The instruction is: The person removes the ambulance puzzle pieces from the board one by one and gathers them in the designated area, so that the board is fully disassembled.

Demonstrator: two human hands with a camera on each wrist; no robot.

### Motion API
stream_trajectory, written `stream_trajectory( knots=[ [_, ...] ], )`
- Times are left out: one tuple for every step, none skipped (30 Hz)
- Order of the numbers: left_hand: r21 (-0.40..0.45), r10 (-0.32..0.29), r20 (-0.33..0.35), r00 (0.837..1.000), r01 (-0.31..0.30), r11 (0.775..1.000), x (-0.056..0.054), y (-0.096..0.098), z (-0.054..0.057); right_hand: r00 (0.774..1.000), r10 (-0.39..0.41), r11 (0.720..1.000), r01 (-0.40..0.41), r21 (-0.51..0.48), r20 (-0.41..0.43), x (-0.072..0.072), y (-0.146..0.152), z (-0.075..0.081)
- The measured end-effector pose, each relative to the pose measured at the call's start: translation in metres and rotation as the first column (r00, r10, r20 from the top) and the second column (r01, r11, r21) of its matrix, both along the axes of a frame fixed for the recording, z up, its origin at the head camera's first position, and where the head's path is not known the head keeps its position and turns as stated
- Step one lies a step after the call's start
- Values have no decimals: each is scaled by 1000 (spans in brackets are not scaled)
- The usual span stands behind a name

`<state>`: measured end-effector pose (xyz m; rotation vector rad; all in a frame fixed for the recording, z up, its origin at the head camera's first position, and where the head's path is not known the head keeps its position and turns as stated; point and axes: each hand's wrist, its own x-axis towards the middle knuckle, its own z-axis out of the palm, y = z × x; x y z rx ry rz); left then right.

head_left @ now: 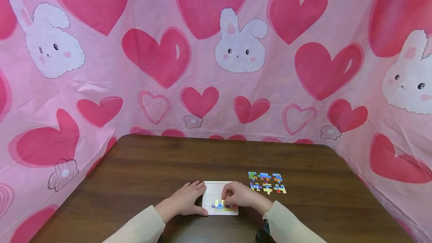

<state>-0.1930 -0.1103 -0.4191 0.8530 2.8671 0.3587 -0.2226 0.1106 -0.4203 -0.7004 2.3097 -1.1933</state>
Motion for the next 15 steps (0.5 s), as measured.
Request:
stream_trajectory(
  knots=[
    [0,1,-1,1000,-1,1000,0,0,0,1000,1,1000,-1,-7,7,0,0,0],
    [1,1,0,1000,-1,1000,0,0,0,1000,2,1000,-2,-14,13,0,0,0],
    [1,2,0,1000,-2,1000,0,0,0,1000,3,1000,-3,-23,19,0,0,0],
    [2,2,1,1000,-2,1000,0,0,0,1000,1,999,-1,-32,25,0,0,0],
    [1,2,0,1000,-2,1000,0,0,0,1000,-1,999,2,-38,28,0,1,0],
    [0,1,-1,1000,-1,1000,0,0,0,1000,-3,999,4,-45,31,0,1,-1],
    [0,0,-1,1000,0,1000,0,0,0,999,-4,999,6,-53,35,0,0,-1],
    [-2,0,-1,1000,0,1000,0,0,0,999,-6,998,8,-59,35,0,1,-1],
    [-2,0,-2,1000,0,1000,0,0,0,999,-9,998,12,-63,35,0,1,-1],
    [-2,0,-1,1000,0,1000,0,0,0,999,-13,998,15,-64,34,1,1,-2],
    [-3,0,-1,1000,0,1000,0,0,0,999,-17,998,19,-63,33,1,1,-2],
    [-2,0,0,1000,0,1000,0,0,0,999,-21,998,23,-62,34,1,1,-1],
    [-2,0,1,1000,0,1000,0,0,0,999,-27,998,29,-60,34,1,1,-1],
    [-1,0,2,1000,0,1000,0,0,0,999,-33,998,35,-57,35,1,1,-1],
    [-1,0,4,1000,0,1000,0,0,0,998,-39,998,41,-56,40,2,1,-1]
  ],
)
